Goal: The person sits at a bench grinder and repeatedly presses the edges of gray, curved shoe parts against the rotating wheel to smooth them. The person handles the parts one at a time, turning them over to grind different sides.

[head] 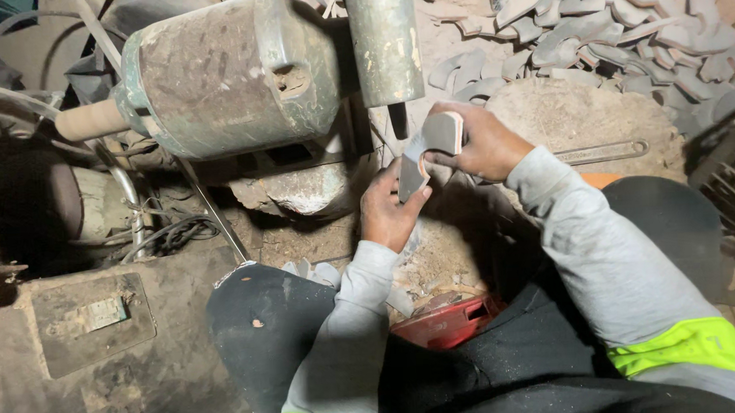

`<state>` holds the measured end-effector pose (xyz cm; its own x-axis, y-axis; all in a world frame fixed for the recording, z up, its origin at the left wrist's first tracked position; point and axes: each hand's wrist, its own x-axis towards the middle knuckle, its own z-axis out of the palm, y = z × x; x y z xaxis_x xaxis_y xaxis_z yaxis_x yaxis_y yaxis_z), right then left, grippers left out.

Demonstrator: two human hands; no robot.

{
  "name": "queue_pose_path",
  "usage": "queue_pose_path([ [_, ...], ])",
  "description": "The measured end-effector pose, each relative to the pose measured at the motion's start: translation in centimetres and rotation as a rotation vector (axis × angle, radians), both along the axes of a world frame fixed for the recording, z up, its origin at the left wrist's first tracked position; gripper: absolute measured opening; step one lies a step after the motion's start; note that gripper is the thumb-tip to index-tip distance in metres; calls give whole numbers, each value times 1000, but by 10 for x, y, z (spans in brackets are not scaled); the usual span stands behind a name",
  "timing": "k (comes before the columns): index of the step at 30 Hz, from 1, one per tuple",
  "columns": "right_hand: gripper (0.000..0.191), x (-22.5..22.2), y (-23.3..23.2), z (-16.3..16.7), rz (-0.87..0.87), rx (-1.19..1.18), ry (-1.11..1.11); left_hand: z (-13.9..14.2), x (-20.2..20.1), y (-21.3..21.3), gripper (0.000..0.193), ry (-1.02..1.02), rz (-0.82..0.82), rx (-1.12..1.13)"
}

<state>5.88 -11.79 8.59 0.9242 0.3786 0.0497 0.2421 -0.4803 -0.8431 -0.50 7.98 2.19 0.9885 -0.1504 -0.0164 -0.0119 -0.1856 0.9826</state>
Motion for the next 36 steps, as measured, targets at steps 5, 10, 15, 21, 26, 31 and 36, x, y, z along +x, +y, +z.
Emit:
queue_pose_path([
  [5,34,-6,-2,17,-86,101,-94,4,14,-3,66,117,-95,-362],
  [10,27,-6,18,23,-134,306,-146,5,18,3,48,152,-181,-633],
  [15,21,-9,21,8,-138,307,-51,-3,10,7,50,236,-183,-603],
  [21,22,-9,12,-42,-87,155,-21,-39,-7,7,51,369,-137,-540],
  [26,44,7,4,-60,79,-141,-85,-53,-19,-2,56,184,-4,-28],
  [31,33,3,-3,-24,-9,72,-23,-17,-5,-8,58,107,11,-95],
  [36,22,-12,13,17,-153,161,-183,20,4,1,55,171,-145,-547],
])
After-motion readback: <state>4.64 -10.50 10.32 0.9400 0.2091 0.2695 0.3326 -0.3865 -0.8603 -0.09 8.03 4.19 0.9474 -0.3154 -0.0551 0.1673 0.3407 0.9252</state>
